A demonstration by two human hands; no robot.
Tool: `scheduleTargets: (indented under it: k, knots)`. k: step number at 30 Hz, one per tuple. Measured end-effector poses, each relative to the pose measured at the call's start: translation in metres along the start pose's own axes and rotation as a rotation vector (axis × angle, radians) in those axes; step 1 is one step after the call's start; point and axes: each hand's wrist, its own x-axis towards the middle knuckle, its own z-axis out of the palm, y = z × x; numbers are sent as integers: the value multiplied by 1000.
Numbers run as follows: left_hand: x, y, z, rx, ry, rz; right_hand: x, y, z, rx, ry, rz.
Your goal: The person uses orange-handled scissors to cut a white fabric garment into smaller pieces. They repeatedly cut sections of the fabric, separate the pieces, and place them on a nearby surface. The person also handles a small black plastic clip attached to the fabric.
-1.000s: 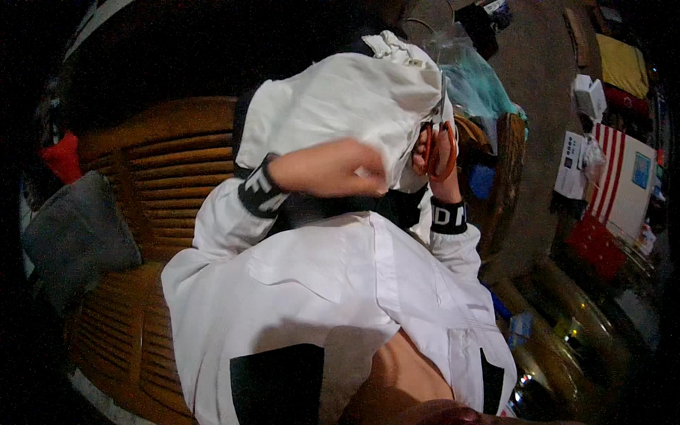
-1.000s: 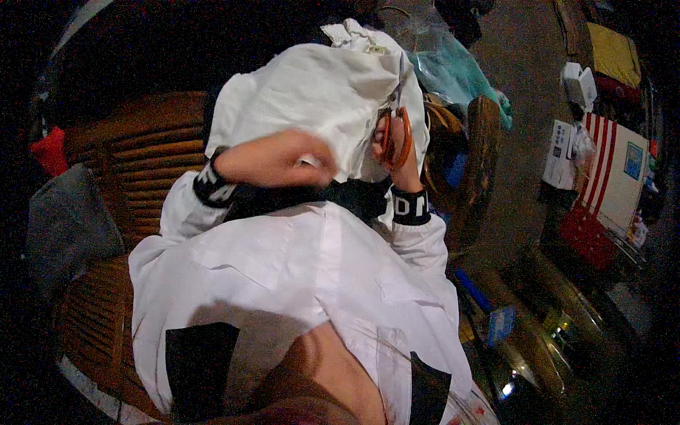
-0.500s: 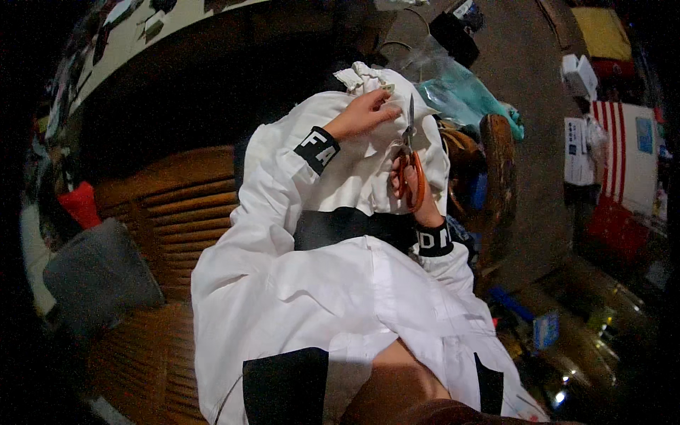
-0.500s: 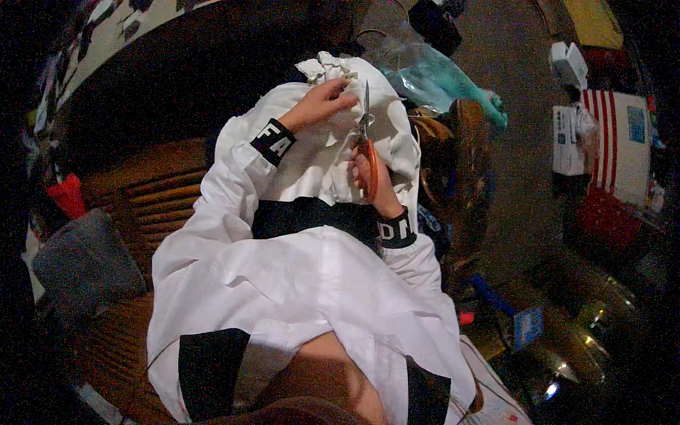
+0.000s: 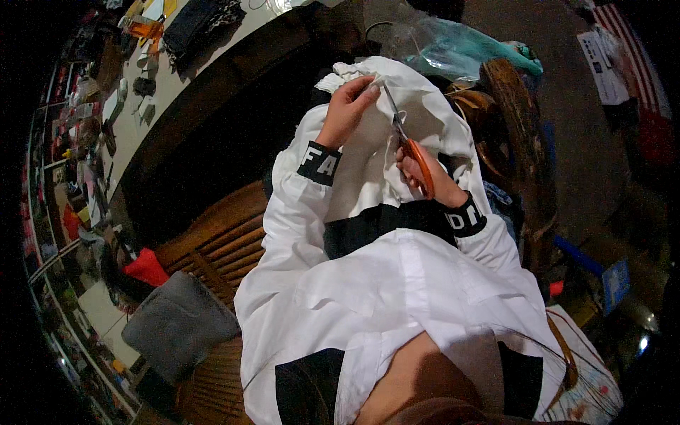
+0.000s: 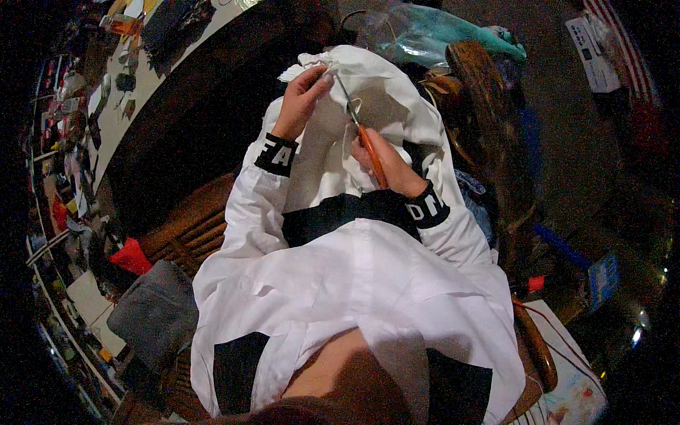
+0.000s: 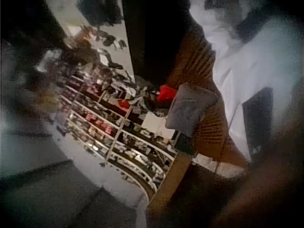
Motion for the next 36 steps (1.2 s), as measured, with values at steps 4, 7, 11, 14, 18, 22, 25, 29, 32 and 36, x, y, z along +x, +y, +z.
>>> scheduleTargets:
  k: [4,7,11,14,18,22,25,29,32,36]
  knots:
    - [4,-1,0,36,-8,17,5,0,6,84,-11,-71]
    - [8,3,4,112,-25,111,4,-9,13,64,-3,-90]
    - [11,3,-1,95,-79,115,4,-13,14,69,-38,-53]
    - [9,0,5,-92,42,81,2,-13,17,52,-51,-75]
    - [12,-10,1,-164,58,1,3,-10,21,126,-35,-45]
    - [9,-2,6,-102,14,67,4,-13,29,123,18,-79]
    - [7,5,6,-55,-28,92,11,5,21,234,-59,-89]
    - [5,6,2,39,3,108,12,8,19,308,-146,-91]
    - [6,5,1,73,67,177,15,10,19,328,-113,-14]
    - [1,12,6,123,124,265,8,-4,28,276,-79,-34]
